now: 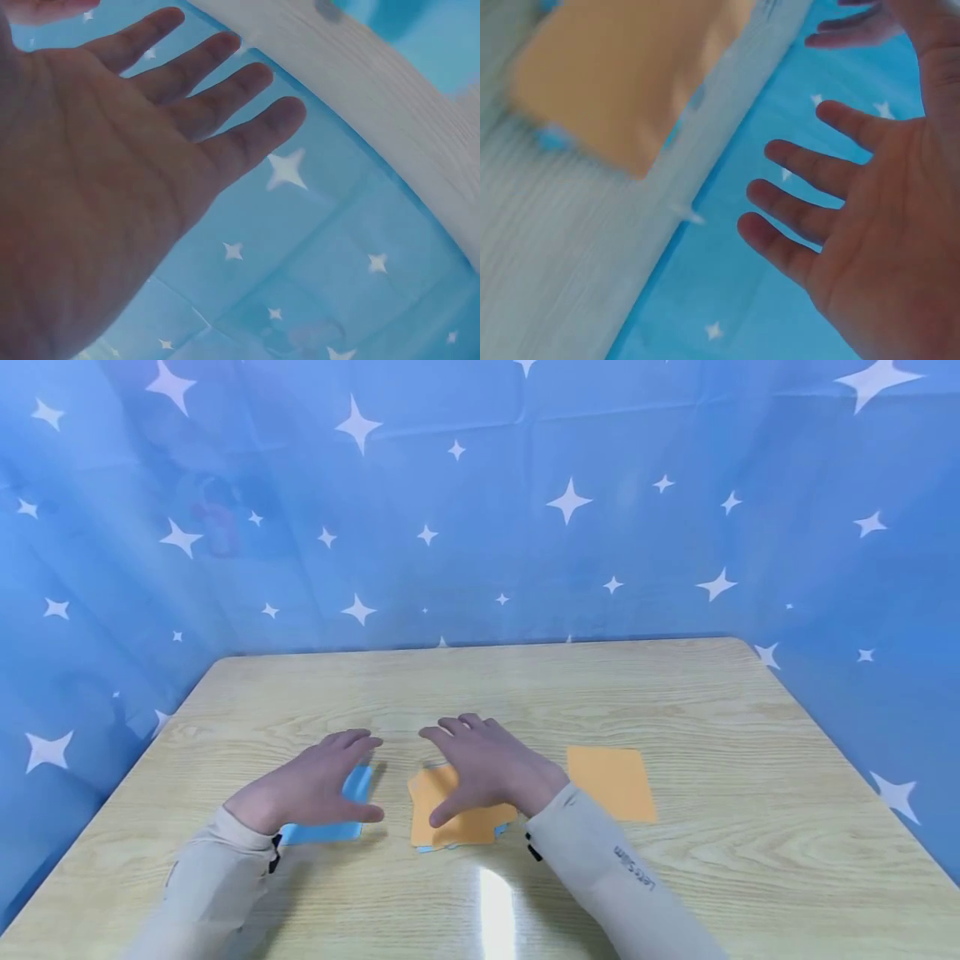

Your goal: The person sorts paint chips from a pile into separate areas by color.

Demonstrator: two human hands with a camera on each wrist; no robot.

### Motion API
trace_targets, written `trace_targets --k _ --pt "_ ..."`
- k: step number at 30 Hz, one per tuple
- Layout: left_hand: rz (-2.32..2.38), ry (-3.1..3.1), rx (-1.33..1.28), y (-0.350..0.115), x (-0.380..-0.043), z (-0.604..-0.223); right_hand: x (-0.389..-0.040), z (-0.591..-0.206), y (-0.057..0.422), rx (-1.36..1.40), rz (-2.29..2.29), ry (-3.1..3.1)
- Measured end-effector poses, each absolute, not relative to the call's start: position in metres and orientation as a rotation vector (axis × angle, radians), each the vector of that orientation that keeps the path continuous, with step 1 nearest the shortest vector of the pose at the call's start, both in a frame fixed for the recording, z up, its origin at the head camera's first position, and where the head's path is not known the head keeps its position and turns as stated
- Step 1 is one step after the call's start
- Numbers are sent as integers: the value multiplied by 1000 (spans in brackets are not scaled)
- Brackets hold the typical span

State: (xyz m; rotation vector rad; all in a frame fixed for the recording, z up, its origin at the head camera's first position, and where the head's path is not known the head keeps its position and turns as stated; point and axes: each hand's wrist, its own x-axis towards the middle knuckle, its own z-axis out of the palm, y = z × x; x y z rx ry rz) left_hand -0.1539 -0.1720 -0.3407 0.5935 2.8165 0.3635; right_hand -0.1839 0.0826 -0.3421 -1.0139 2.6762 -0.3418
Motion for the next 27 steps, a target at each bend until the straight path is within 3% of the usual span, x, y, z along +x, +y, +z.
trace_targets --k 12,27 --pt "430 2792 714 -129 -164 -336 -179 -352 126 -995 -371 2689" --pt "356 2742 738 -93 -156 -362 -181 -371 132 -965 -399 2604"
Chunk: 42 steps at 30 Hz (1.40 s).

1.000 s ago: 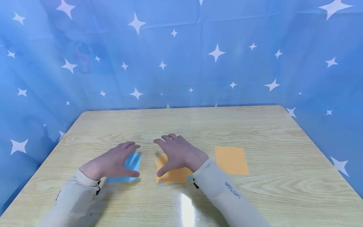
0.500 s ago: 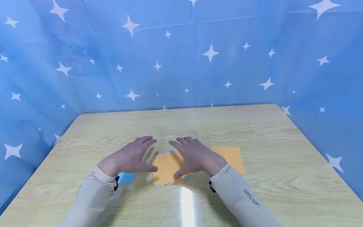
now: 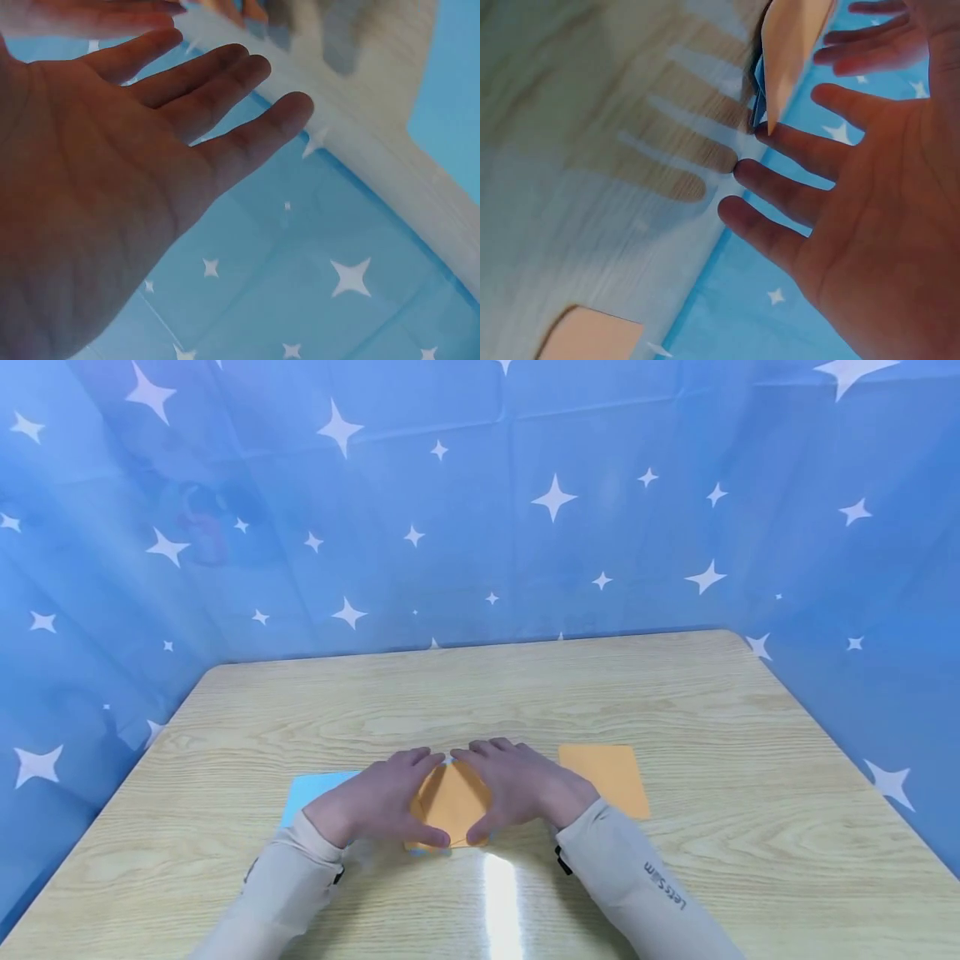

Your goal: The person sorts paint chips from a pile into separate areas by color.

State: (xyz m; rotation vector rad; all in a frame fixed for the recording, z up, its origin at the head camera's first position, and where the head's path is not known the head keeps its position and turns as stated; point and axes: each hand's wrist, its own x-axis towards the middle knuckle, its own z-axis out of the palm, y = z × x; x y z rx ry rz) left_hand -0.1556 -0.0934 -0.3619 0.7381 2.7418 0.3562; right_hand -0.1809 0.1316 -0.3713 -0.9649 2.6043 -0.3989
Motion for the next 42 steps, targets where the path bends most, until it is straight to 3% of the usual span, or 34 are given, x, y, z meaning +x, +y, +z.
trace_targets --k 28,42 --pt "366 2751 866 -88 -151 -358 -177 -362 135 -1055 -463 2667" --pt "456 2811 946 -71 -155 -341 -178 -340 165 -1028 -468 2739"
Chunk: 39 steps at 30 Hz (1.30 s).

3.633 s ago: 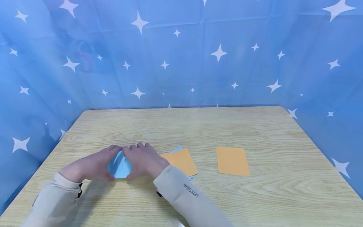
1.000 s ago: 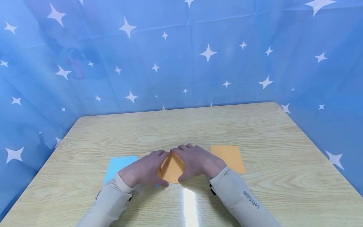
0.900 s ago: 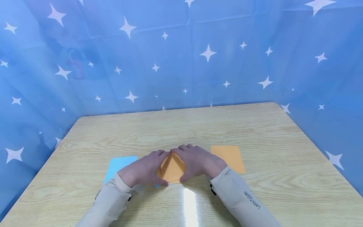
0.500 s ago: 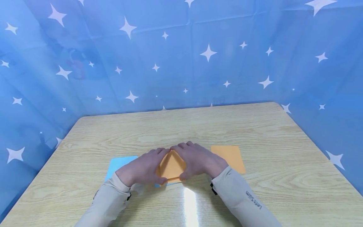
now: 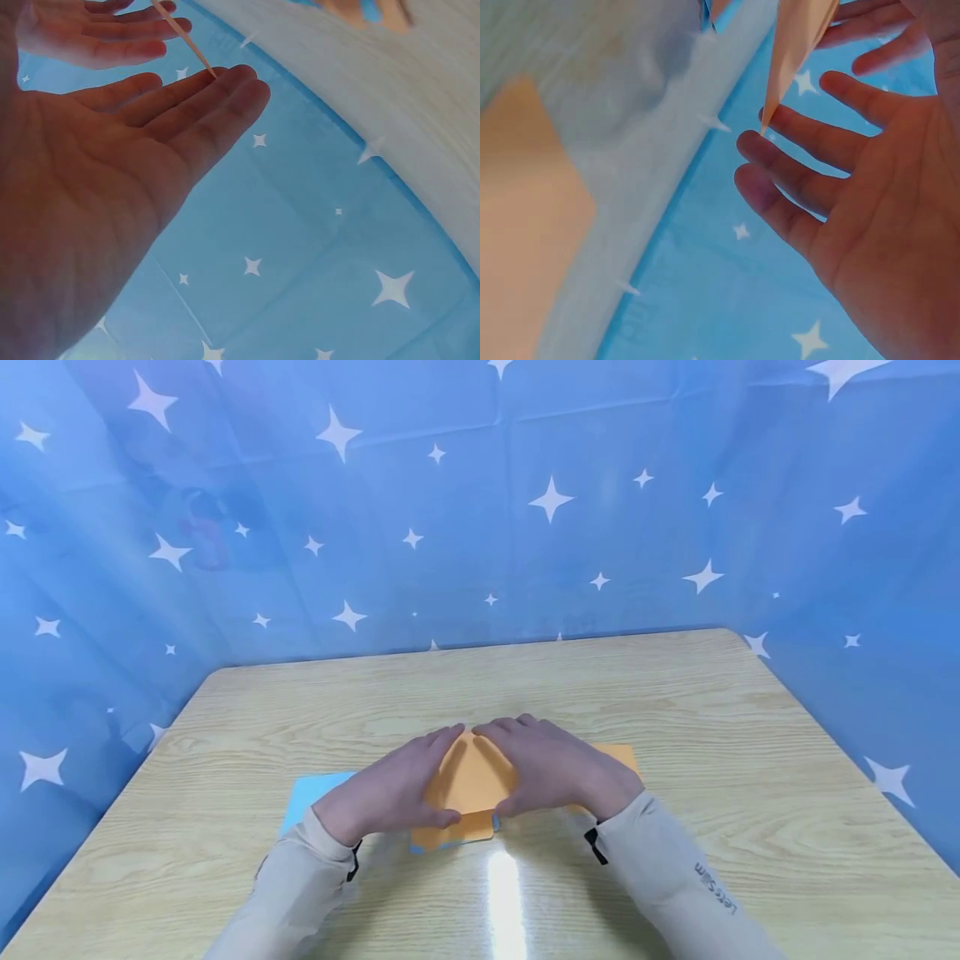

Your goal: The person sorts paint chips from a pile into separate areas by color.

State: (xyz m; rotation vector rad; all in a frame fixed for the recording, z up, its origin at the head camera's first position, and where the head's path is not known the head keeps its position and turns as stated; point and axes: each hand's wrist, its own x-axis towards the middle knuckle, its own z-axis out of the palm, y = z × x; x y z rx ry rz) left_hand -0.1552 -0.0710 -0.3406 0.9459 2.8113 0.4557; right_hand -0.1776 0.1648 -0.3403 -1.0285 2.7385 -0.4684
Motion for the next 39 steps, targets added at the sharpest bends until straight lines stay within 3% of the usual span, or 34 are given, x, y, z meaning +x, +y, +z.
trace_targets --k 22,39 --pt "315 2828 1194 16 -173 -314 -167 -300 252 -905 -473 2849" --pt "-16 2779 1105 59 -177 -345 -166 -340 278 -824 -463 2800"
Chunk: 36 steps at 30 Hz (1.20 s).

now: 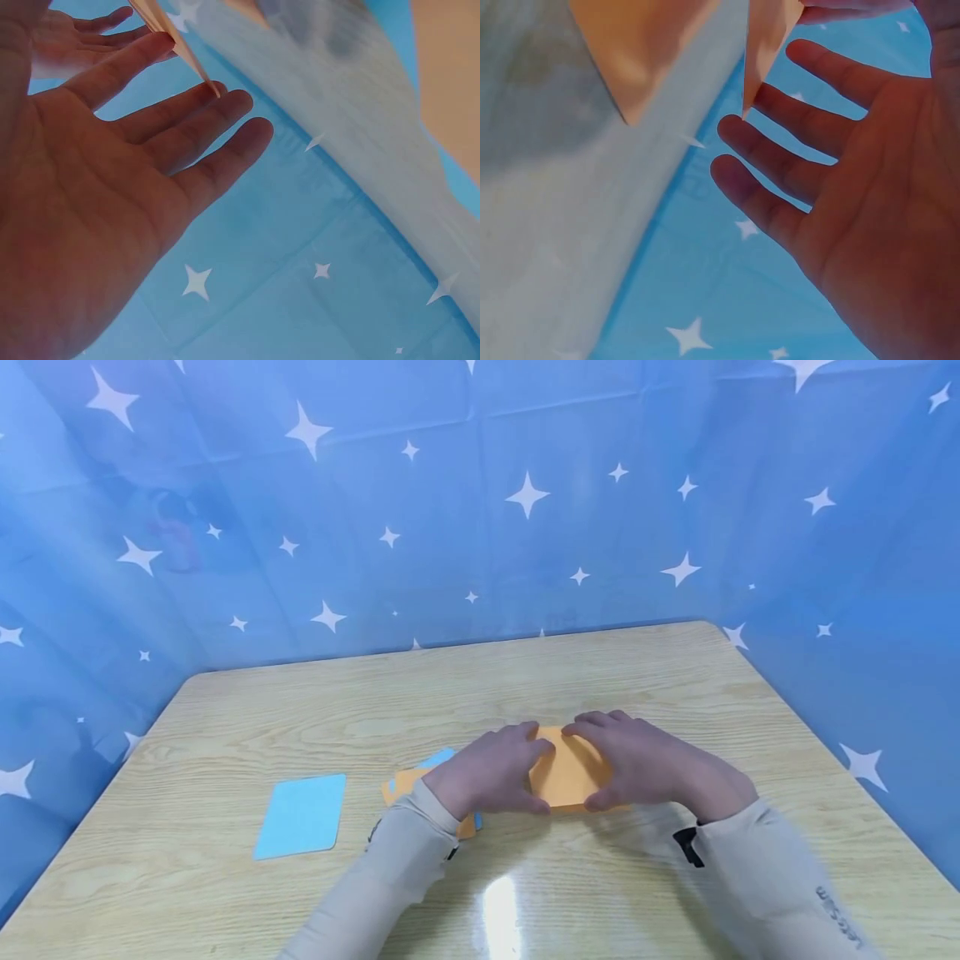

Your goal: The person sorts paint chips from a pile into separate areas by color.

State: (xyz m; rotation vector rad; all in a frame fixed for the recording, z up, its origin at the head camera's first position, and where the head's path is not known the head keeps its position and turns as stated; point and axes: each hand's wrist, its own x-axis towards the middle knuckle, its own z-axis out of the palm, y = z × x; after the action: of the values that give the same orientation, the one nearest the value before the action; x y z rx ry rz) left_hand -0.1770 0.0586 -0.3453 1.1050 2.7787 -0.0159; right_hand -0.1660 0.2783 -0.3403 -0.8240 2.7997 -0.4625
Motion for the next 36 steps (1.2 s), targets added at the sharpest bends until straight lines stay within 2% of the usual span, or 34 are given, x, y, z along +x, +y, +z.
trace_targets --k 16,30,36 --pt "-64 2739 1051 66 -176 -362 -168 -363 275 -855 -428 2778" --pt "-21 2712 1015 63 -174 -363 -169 -363 274 -804 -426 2750" --pt "60 2723 959 47 -176 -355 -169 -355 274 -810 -429 2795"
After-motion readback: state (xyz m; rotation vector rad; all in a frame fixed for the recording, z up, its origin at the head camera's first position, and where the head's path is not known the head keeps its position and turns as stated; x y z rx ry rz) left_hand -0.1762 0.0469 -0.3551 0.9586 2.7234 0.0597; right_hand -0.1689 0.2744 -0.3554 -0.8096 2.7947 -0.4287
